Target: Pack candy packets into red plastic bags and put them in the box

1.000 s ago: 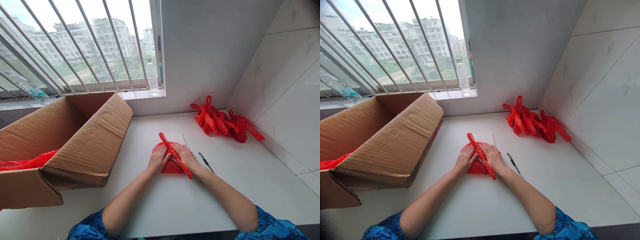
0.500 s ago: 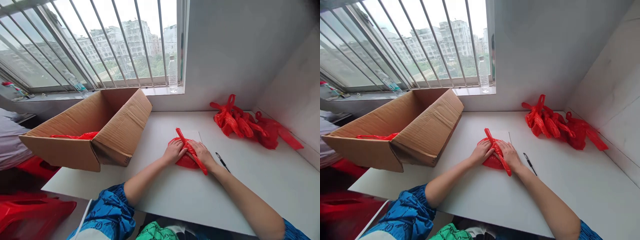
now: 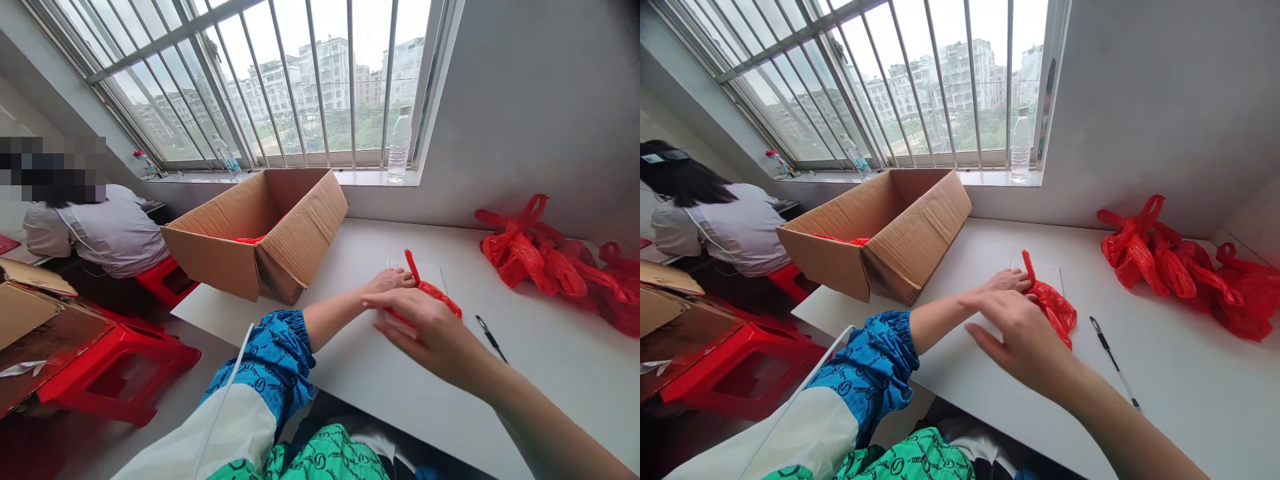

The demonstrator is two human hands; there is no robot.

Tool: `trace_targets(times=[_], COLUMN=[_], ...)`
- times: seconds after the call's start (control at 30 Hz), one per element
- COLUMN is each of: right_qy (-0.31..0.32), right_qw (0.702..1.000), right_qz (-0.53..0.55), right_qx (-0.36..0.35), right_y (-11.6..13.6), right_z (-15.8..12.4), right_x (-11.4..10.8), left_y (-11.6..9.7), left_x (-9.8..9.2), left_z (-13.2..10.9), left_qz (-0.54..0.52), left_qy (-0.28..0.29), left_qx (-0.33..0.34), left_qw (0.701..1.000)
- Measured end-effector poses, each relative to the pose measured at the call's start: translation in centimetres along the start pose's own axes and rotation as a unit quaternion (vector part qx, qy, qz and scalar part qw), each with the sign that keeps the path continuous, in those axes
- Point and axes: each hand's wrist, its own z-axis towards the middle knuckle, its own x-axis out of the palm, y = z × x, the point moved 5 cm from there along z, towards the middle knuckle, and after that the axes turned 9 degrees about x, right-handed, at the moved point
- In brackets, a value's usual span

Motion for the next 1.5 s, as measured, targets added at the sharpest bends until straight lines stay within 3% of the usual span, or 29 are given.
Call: trace_targets(times=[0.07,0.13,0.3,0.43,0.5,0.57,0.67,0.73,0.83,0.9,0.97,1.07,1.17,1.27,1.37,1.5], right_qy=[0.029,0.049,0.095,0.155,0.169,0.140,0.073,0.052,0.033,0.024,0.005,0.002,0.052,0.098,0.072,0.009], right_qw=[0.993,0.985,0.978,0.950,0.943,0.957,0.975,0.972,0.971,0.965,0.960,0.954,0.949,0.955,0.977,0.993], right_qz=[0.036,0.020,0.040,0.155,0.138,0.078,0.021,0.061,0.140,0.215,0.270,0.300,0.299,0.268,0.198,0.068], right_qx=[-0.105,-0.164,-0.180,-0.220,-0.251,-0.241,-0.207,-0.223,-0.193,-0.147,-0.077,0.033,0.087,0.083,0.024,-0.093], right_y=[5.8,9.2,12.5,15.4,16.1,15.4,13.1,11.6,8.9,6.6,3.9,-0.1,-2.4,-2.8,-1.3,3.4], right_z=[2.1,4.0,7.8,7.8,7.0,6.3,4.9,3.5,1.3,0.3,-0.3,-0.7,-0.6,0.4,3.7,10.8], right_x=[2.9,6.0,11.5,12.7,12.5,11.5,7.7,4.2,-0.9,-2.9,-3.5,-1.9,0.5,2.3,3.8,7.4], left_y=[0.0,-0.1,-0.1,0.0,0.0,-0.2,-1.0,-1.7,-2.1,-1.7,-0.6,1.7,4.2,7.7,11.6,15.0], left_x=[0.3,0.6,0.9,0.6,-0.1,-1.2,-4.3,-7.3,-13.4,-18.2,-23.1,-30.2,-35.3,-36.7,-35.5,-33.6], left_z=[0.4,0.6,0.1,-0.1,-0.2,-0.4,-1.6,-3.1,-6.7,-9.7,-13.1,-18.7,-23.3,-26.2,-27.6,-28.0], left_qz=[0.008,0.015,0.020,0.014,0.007,-0.001,-0.010,-0.023,-0.094,-0.129,-0.145,-0.081,0.043,0.063,-0.025,-0.122], left_qy=[-0.013,-0.026,-0.046,-0.050,-0.053,-0.064,-0.099,-0.127,-0.221,-0.285,-0.348,-0.480,-0.570,-0.590,-0.601,-0.607], left_qx=[0.019,0.031,0.026,0.015,0.012,0.004,-0.013,-0.027,-0.078,-0.110,-0.158,-0.248,-0.299,-0.344,-0.352,-0.354], left_qw=[1.000,0.999,0.998,0.999,0.999,0.998,0.995,0.991,0.968,0.943,0.912,0.838,0.764,0.728,0.718,0.701])
